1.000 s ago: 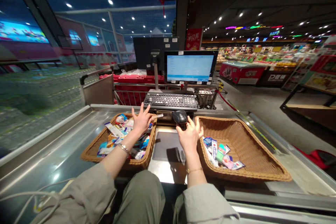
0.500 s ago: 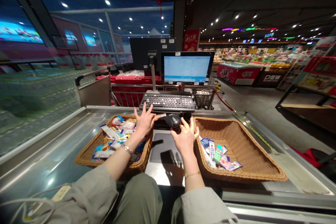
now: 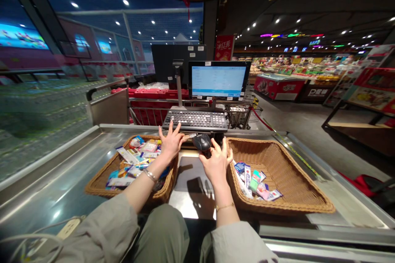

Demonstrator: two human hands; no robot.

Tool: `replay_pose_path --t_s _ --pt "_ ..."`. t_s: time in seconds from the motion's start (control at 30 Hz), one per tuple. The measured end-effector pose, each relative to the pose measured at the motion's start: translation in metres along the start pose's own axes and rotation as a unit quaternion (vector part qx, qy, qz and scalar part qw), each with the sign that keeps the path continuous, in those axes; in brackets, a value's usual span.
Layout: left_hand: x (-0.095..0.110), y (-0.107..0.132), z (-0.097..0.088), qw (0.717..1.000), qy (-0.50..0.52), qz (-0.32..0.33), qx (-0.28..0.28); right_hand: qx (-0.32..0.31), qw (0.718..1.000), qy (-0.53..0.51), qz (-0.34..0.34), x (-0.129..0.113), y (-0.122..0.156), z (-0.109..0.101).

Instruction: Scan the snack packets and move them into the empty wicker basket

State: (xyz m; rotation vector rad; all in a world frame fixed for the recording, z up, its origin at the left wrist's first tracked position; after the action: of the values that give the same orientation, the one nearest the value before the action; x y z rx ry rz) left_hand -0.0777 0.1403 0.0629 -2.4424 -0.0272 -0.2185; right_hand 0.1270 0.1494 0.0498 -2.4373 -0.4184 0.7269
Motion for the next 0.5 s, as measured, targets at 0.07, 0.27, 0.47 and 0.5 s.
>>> replay_pose_path --t_s 0.07,0.27,0.47,0.5 --pt "0.0008 -0.0001 -0.0003 1.0 -0.006 0.0 -0.001 0.001 1.0 0.0 -0.003 -0.0001 0.0004 0.0" --pt "0.0019 -0.0003 -0.001 1.0 -0.019 -0.003 -0.009 -0.003 1.0 -0.002 -0.007 0.0007 0.0009 -0.0002" --pt "0.004 -0.0009 -0.0013 1.0 -0.013 -0.002 -0.009 -0.004 1.0 -0.011 -0.003 0.0005 0.0008 -0.0021" --pt "0.0042 -0.0011 -0.0011 1.0 -0.011 -0.002 -0.009 -0.006 1.0 -0.012 -0.001 0.0006 0.0008 -0.0024"
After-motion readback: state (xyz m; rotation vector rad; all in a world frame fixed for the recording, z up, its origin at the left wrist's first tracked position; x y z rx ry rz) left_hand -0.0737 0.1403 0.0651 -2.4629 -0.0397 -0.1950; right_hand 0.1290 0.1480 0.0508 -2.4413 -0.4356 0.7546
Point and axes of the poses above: each hand's wrist, its own y-axis away from the middle knuckle, its own z-axis out of the palm, x = y × z, the point moved 3 cm from there along -y, towards the middle knuckle, and after that the axes turned 9 degrees about y, right-handed, at the moved point
